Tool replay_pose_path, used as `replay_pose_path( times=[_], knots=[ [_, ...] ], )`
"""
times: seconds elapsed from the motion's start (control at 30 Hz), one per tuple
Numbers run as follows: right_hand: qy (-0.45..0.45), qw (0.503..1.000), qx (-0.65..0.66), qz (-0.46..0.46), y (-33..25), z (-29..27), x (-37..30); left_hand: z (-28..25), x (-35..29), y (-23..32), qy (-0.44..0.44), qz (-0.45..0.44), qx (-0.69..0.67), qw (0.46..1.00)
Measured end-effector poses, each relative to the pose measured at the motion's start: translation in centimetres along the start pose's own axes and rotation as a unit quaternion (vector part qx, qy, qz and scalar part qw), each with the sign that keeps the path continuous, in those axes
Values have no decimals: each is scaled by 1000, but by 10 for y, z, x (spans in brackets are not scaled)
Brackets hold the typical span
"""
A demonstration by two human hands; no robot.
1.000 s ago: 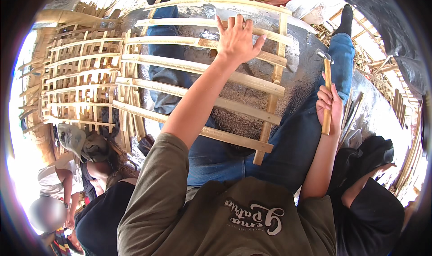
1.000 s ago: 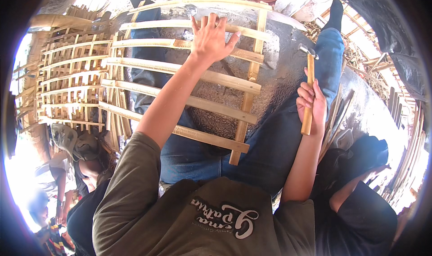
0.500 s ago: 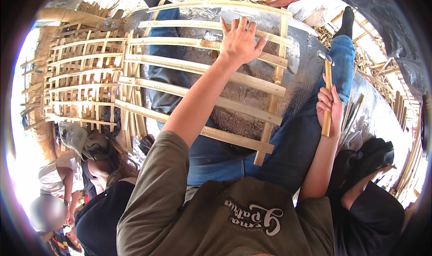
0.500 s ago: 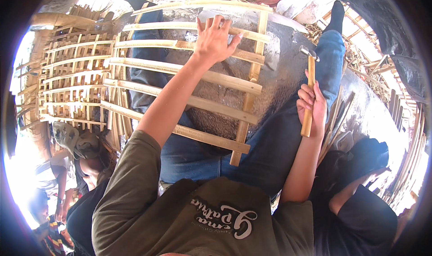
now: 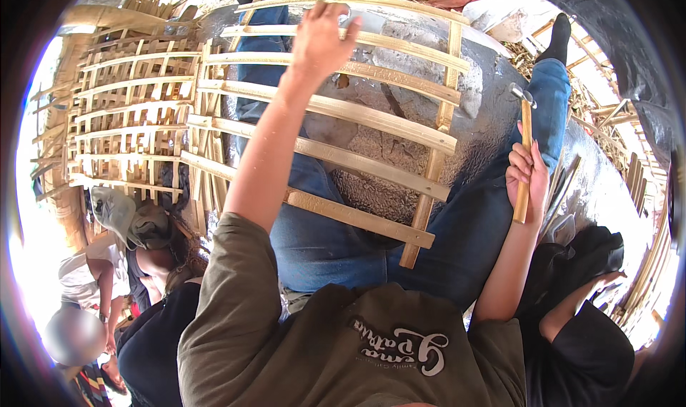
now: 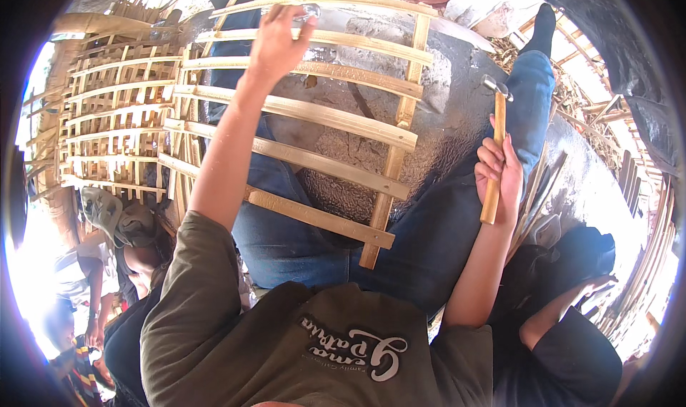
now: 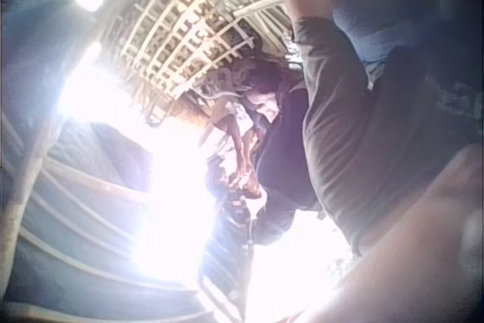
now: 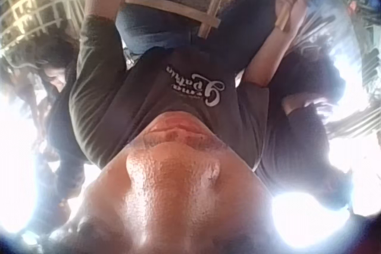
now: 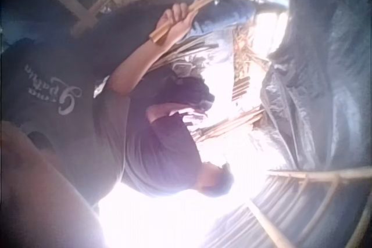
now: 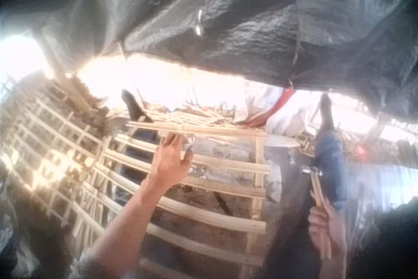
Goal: The person sits on the ground and assembles a wooden lattice structure by hand. They place thin wooden slats across a frame and secure them using a hammer and nails.
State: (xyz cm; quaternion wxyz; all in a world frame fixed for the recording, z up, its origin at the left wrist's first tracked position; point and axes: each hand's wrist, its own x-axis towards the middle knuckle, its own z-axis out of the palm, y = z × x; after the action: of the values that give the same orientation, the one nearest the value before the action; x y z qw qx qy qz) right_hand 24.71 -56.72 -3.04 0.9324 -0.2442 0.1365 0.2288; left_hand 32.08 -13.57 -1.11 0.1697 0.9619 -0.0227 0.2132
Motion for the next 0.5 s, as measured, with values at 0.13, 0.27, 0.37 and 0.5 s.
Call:
replay_pose_path(
  times=[0.13,0.27,0.37,0.5],
  knots=[
    [2,1000,-12,-3,-2,-3,2,-21,-19,-27,-73,-62,55,994],
    [0,1000,-15,1,-1,-4,2,-20,-41,-35,-144,-31,86,985],
    [2,1000,-1,2,-1,-4,3,-23,-37,-28,-179,-62,77,979],
    [-2,1000,-4,1,0,-4,1,-24,-38,-21,-137,-51,95,985]
  ],
)
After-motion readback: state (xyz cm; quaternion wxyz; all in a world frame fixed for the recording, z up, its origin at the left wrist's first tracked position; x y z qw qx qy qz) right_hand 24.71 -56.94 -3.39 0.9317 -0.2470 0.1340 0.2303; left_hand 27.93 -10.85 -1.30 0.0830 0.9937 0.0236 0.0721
